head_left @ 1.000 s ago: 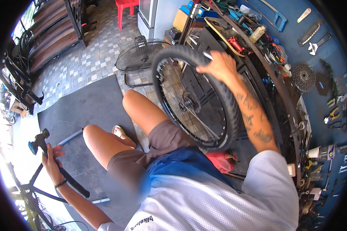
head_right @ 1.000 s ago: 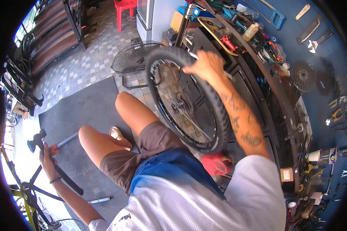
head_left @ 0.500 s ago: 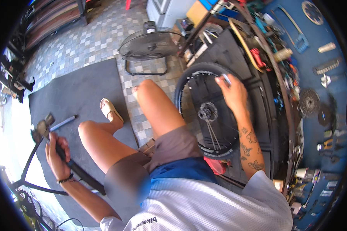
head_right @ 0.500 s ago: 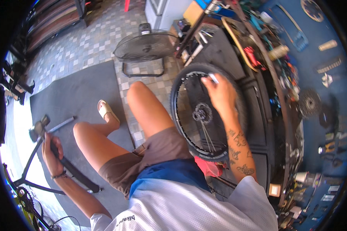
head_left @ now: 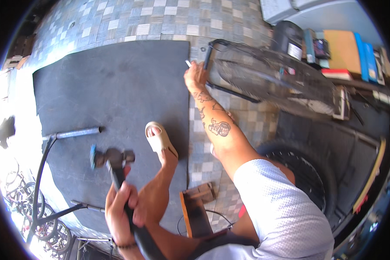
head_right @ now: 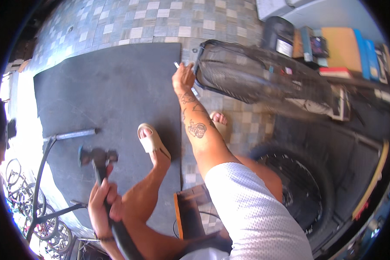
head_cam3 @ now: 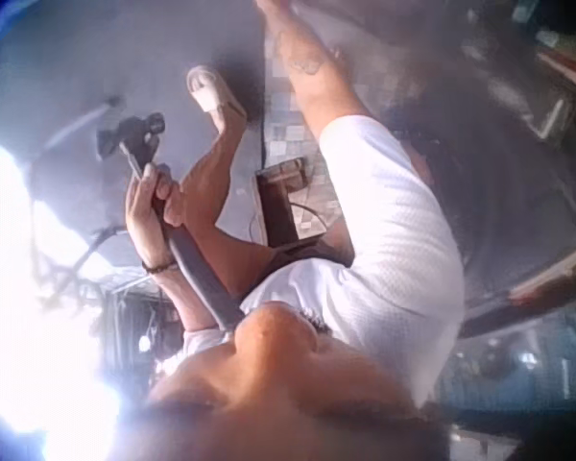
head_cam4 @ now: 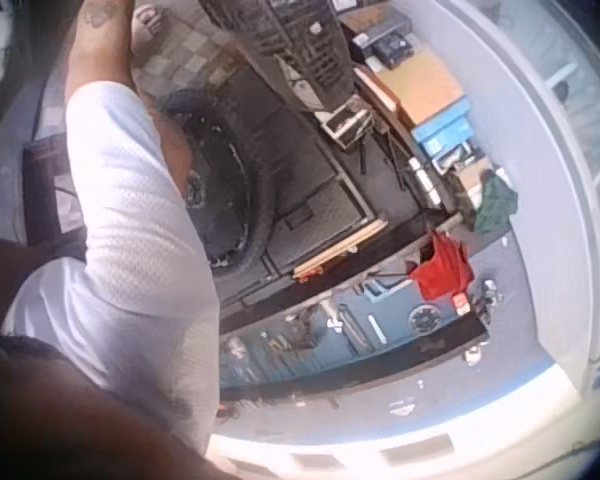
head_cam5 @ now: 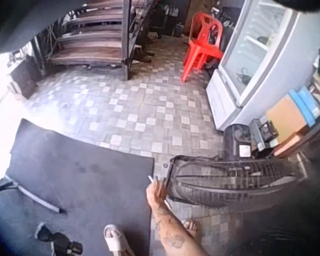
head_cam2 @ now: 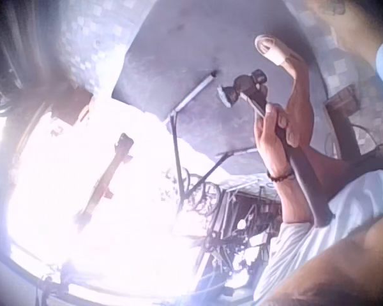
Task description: The person cleans a metal bicycle axle with a red cloth, then uses a wrench to tighten a nut on the axle. They wipe the axle again and place it on the workbench. The person then picks up a bicycle wheel and uses a hammer to tap the hub area.
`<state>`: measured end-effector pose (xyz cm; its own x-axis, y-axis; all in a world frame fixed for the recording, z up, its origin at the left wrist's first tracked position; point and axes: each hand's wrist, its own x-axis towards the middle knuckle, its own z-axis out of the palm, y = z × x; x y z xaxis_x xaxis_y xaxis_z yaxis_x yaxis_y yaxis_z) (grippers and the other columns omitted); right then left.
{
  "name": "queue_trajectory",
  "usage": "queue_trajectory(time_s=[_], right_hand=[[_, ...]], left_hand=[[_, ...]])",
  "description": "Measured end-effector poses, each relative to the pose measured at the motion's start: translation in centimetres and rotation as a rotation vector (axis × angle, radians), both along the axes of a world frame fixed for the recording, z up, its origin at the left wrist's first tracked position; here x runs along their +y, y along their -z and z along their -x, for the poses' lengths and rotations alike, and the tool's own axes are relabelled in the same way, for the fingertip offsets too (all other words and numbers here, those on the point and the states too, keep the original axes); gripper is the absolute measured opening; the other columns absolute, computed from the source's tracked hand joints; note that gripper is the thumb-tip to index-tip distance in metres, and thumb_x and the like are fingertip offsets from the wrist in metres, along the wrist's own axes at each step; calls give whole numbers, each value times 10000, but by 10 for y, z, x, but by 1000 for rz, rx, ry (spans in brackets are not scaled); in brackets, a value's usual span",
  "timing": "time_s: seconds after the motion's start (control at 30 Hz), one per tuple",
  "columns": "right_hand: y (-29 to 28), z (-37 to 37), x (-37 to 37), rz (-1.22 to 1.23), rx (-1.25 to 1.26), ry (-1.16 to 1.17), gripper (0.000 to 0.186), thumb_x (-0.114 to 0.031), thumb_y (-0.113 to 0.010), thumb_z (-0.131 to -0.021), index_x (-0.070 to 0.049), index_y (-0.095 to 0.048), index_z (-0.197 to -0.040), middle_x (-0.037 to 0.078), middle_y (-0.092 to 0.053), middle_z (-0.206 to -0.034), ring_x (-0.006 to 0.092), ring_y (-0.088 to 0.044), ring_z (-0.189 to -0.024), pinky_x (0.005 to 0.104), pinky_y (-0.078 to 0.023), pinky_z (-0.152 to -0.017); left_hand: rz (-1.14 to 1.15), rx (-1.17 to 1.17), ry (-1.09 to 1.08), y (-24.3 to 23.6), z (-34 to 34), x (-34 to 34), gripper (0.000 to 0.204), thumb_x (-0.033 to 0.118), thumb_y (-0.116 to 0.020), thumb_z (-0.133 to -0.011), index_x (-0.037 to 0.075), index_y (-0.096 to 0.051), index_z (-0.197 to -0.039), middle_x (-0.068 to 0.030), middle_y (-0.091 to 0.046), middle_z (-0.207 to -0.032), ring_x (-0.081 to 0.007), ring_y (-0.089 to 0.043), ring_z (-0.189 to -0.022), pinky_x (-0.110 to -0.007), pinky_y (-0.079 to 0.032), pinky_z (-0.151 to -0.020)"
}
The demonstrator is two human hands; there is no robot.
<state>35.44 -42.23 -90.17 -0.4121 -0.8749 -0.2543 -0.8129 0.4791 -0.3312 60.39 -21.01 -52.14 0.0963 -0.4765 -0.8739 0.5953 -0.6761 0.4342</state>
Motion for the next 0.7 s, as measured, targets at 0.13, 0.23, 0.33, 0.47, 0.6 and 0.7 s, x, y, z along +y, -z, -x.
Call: queue_trajectory(time_s=[0.13, 0.23, 0.33, 0.47, 0.6, 0.7], right_hand=[[83, 43, -69, 50, 253, -98, 423, -105, -607, -1003, -83, -543, -1420, 243, -556, -1323, 400, -767, -909, 463, -656, -780], [104, 52, -84, 31, 308, -131, 394, -76, -520, -1046, -56, -520, -1439, 217, -572, -1280, 382, -774, -884, 454, -662, -771], [104, 53, -83, 25, 260, -123, 273, -83, -523, -1049, -41, -577, -1314, 205, -593, -1243, 385, -771, -871, 467, -660, -754], [102, 50, -75, 15, 206, -40, 262, -163, -664, -997, -22, -591, -1206, 203, -621, -1168, 378, -772, -835, 450, -656, -728], [100, 40, -38, -12, 30, -44, 293, -195, -740, -952, -53, -606, -1171, 205, -617, -1159, 431, -742, -902, 513, -623, -763], [86, 34, 18, 80, -99, 1, 306, -182, -736, -954, -73, -617, -1214, 182, -614, -1149, 403, -697, -1032, 487, -593, -842]], left_hand=[[-59, 103, -123, 4, -6, -40, 473, 157, -421, -1140, 18, -357, -1588, -7, -471, -809, -92, -465, -481, -244, -384, -403], [-180, 59, -129, 8, -6, -68, 475, 146, -402, -1153, 19, -328, -1604, -8, -444, -819, -76, -421, -497, -224, -375, -424], [-240, 3, -165, 11, -5, -89, 499, 158, -413, -1151, 21, -297, -1617, 0, -421, -799, -68, -394, -474, -216, -366, -410], [-235, 23, -178, 24, 1, -102, 512, 178, -443, -1135, 21, -308, -1604, 17, -404, -760, -62, -384, -432, -228, -332, -364], [-234, 0, -111, 35, 17, -101, 447, 144, -481, -1110, 11, -435, -1535, -7, -420, -762, -93, -395, -426, -259, -330, -380], [-255, -16, -7, 43, 38, -102, 410, 143, -493, -1106, 15, -473, -1495, 6, -411, -776, -79, -400, -465, -242, -323, -405]])
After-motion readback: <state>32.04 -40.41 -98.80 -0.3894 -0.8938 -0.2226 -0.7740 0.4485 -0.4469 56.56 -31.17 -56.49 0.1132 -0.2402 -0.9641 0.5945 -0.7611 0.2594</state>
